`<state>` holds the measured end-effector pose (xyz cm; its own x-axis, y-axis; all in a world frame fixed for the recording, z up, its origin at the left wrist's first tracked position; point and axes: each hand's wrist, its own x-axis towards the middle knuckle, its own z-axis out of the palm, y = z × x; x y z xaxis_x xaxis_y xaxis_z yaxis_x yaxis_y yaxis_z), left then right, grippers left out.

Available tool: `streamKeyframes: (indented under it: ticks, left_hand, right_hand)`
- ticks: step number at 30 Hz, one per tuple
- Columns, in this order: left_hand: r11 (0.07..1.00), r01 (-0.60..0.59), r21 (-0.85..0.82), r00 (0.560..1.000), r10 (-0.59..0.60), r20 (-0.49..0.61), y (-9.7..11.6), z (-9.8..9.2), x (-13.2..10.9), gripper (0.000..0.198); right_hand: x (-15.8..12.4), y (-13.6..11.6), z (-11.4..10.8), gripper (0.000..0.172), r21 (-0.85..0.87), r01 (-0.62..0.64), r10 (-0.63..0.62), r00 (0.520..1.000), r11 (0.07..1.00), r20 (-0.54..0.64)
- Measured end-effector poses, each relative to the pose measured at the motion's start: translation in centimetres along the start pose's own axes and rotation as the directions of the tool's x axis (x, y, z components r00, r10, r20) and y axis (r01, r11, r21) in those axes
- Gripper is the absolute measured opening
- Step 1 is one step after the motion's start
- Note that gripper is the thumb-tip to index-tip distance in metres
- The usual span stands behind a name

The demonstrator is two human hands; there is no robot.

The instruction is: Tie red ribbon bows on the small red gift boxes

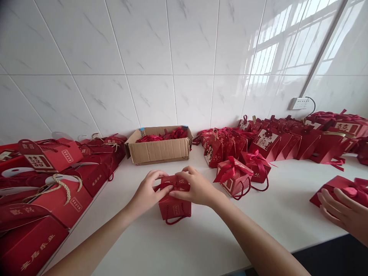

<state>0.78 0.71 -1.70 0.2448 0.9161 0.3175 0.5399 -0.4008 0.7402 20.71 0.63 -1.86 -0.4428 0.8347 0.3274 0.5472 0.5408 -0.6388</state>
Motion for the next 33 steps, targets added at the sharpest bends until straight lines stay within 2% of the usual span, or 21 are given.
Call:
streamKeyframes:
  ticks: [3,5,8,10,12,15,18,22,25,29,31,33]
  left_hand:
    - [0.994,0.107,-0.005,0.994,-0.107,-0.037,-0.4,0.0,-0.1,0.034]
    - [0.984,0.178,-0.009,0.984,-0.178,-0.011,-0.7,0.0,-0.1,0.039]
    - [0.973,0.231,-0.009,0.972,-0.230,0.058,-1.3,-0.1,0.1,0.043]
    - [0.975,0.224,-0.010,0.970,-0.222,0.103,-1.5,-0.2,0.3,0.044]
    - [0.975,0.220,-0.014,0.966,-0.216,0.139,-1.5,-0.3,0.5,0.046]
    - [0.969,0.241,-0.049,0.957,-0.229,0.179,-1.3,-0.5,0.7,0.047]
    - [0.965,0.254,-0.063,0.957,-0.241,0.164,-1.0,-0.7,0.8,0.047]
    - [0.972,0.234,-0.020,0.964,-0.230,0.135,-1.1,-0.8,0.9,0.045]
    - [0.977,0.214,-0.013,0.969,-0.210,0.129,-1.3,-0.6,0.9,0.043]
    - [0.981,0.195,-0.020,0.978,-0.193,0.072,-1.0,-0.6,0.8,0.042]
    - [0.991,0.135,0.014,0.991,-0.135,0.014,-0.6,-0.7,0.7,0.040]
    - [0.996,0.035,0.080,0.999,-0.034,-0.006,-0.1,-0.9,0.5,0.033]
  right_hand:
    - [-0.4,0.5,-0.3,0.051,0.129,-0.127,0.135,0.990,0.983,-0.051]
    - [-0.7,1.0,-0.5,0.049,0.195,-0.235,0.251,0.966,0.952,-0.060]
    - [-1.0,1.8,-0.6,0.046,0.245,-0.374,0.375,0.926,0.895,0.043]
    - [-0.9,2.0,-0.6,0.046,0.238,-0.422,0.398,0.906,0.875,0.143]
    - [-0.7,2.0,-0.7,0.052,0.221,-0.423,0.382,0.901,0.879,0.203]
    - [-0.3,2.0,-0.9,0.055,0.283,-0.365,0.317,0.927,0.887,0.202]
    - [-0.1,2.4,-1.2,0.052,0.374,-0.331,0.286,0.943,0.866,0.172]
    - [-0.3,3.0,-1.5,0.046,0.420,-0.348,0.308,0.938,0.838,0.161]
    - [-0.5,3.0,-1.7,0.040,0.563,-0.358,0.279,0.934,0.745,0.224]
    - [-0.5,2.4,-2.0,0.030,0.785,-0.318,0.149,0.948,0.531,0.283]
    - [-0.3,2.0,-2.1,0.024,0.821,-0.287,0.087,0.956,0.493,0.282]
    - [0.0,1.5,-2.1,0.023,0.823,-0.252,0.039,0.962,0.510,0.271]
